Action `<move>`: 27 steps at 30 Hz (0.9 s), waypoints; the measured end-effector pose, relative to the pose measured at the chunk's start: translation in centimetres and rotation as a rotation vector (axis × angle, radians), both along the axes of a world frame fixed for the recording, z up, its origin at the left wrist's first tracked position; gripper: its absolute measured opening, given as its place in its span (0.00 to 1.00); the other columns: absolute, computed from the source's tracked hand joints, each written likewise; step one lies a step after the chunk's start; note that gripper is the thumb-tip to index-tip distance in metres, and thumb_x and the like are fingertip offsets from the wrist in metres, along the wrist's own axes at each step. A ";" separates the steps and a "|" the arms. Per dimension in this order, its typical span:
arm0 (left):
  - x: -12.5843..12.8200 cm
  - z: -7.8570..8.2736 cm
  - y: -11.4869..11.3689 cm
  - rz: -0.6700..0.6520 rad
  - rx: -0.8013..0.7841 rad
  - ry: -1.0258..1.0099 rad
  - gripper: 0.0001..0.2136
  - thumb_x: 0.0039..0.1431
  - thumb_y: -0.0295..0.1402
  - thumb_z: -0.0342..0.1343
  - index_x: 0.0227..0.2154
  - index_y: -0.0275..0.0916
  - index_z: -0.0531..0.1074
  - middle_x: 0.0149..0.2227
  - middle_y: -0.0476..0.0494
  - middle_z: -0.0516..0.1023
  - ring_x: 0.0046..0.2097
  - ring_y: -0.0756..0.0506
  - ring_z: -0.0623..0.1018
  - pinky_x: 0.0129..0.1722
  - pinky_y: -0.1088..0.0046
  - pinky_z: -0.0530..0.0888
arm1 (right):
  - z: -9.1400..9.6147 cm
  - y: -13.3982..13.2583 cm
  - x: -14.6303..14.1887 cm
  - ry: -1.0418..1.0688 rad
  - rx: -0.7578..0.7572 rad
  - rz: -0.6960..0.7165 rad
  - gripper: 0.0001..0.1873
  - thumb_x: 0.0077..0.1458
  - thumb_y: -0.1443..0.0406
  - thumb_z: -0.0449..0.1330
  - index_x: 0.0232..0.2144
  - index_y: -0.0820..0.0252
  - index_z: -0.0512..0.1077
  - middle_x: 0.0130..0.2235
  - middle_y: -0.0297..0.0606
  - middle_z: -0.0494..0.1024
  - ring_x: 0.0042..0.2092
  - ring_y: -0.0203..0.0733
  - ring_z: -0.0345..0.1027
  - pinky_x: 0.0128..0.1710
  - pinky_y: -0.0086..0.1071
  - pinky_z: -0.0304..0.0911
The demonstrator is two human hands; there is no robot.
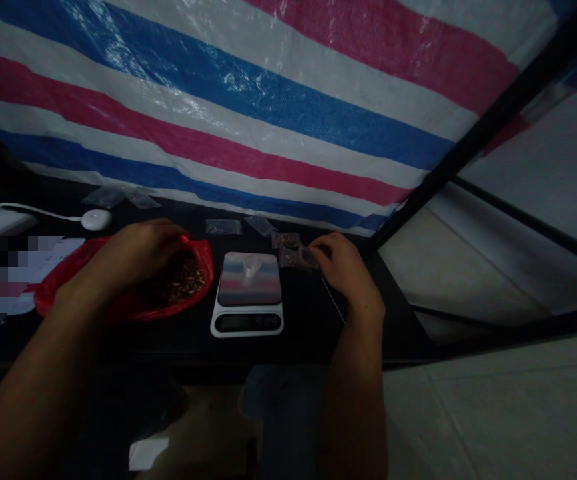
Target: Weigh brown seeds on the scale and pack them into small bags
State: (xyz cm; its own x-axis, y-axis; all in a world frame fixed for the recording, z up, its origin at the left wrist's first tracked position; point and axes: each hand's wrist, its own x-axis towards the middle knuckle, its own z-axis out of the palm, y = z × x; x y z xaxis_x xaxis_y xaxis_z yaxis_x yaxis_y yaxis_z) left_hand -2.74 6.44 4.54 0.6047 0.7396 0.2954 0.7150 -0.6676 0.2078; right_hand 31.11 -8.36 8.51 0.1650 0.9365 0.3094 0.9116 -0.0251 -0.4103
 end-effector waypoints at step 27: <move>0.6 -1.2 -1.2 -0.111 -0.498 0.168 0.22 0.57 0.31 0.59 0.56 0.46 0.78 0.57 0.41 0.80 0.54 0.38 0.80 0.53 0.67 0.74 | 0.0 -1.0 -1.2 0.194 -0.550 -0.070 0.09 0.53 0.69 0.61 0.34 0.61 0.82 0.37 0.40 0.85 0.38 0.43 0.78 0.38 0.31 0.68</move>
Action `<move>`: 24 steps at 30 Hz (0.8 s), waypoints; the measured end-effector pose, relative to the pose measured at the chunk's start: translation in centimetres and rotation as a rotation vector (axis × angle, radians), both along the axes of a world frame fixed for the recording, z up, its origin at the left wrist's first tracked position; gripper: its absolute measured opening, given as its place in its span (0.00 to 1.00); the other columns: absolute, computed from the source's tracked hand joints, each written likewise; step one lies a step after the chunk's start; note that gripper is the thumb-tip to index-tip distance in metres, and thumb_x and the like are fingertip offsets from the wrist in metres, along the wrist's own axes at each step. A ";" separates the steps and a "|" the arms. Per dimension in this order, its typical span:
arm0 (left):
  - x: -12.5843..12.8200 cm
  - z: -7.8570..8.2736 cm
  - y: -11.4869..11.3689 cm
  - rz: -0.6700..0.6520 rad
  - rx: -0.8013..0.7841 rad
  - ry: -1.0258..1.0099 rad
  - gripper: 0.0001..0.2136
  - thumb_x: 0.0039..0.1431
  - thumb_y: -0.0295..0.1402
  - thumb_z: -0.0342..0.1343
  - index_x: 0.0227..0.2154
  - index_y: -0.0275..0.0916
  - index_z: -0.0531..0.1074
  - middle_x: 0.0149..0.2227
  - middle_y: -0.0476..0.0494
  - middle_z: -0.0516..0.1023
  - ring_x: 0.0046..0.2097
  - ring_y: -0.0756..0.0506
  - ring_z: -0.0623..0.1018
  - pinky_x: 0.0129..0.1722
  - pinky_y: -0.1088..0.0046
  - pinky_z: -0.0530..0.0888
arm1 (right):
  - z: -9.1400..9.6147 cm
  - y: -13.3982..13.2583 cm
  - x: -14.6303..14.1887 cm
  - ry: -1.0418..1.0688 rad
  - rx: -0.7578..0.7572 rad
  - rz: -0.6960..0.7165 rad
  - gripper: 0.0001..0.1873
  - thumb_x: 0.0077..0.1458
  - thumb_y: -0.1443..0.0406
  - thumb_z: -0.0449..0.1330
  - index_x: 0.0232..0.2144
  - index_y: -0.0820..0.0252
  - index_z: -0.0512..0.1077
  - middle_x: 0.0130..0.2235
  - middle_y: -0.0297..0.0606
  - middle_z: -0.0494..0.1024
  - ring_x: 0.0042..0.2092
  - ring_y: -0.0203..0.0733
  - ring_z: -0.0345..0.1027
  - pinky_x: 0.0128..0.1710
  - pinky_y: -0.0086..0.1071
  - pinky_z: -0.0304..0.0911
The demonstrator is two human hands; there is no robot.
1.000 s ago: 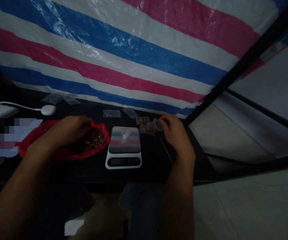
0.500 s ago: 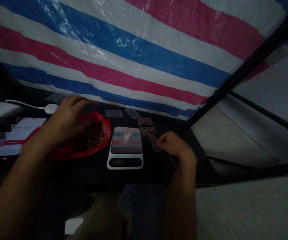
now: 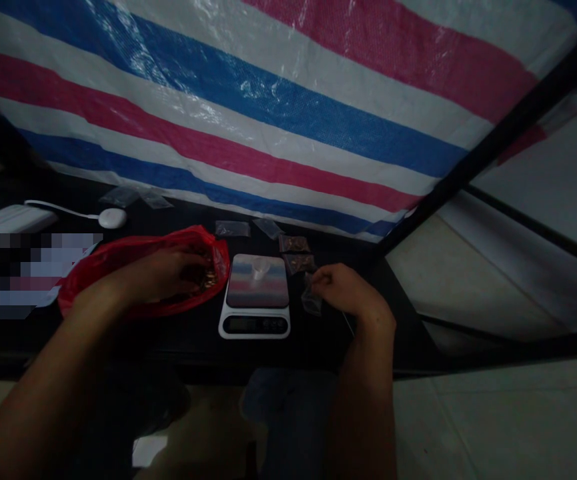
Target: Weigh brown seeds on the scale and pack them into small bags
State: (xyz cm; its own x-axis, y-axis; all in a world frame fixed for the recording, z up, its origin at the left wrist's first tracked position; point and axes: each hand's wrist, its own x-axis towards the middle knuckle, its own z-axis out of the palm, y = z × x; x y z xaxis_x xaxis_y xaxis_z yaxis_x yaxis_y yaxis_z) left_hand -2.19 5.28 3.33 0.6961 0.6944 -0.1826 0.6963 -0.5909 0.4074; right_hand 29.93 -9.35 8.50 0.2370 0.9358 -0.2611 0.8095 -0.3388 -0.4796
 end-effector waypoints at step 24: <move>-0.8 2.4 -0.8 -0.041 -0.008 -0.271 0.11 0.62 0.34 0.56 0.43 0.45 0.83 0.39 0.49 0.86 0.36 0.46 0.83 0.38 0.73 0.76 | 0.9 2.1 -3.3 0.115 0.255 0.021 0.08 0.62 0.63 0.61 0.39 0.61 0.78 0.38 0.39 0.83 0.37 0.41 0.77 0.36 0.30 0.66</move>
State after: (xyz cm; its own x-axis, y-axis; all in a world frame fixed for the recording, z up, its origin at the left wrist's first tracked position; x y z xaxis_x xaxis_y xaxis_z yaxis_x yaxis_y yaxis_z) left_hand -2.99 4.45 5.69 0.7479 0.6638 0.0090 0.5368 -0.6126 0.5801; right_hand 26.61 -7.23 9.41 0.1993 0.9791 -0.0405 0.7506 -0.1791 -0.6361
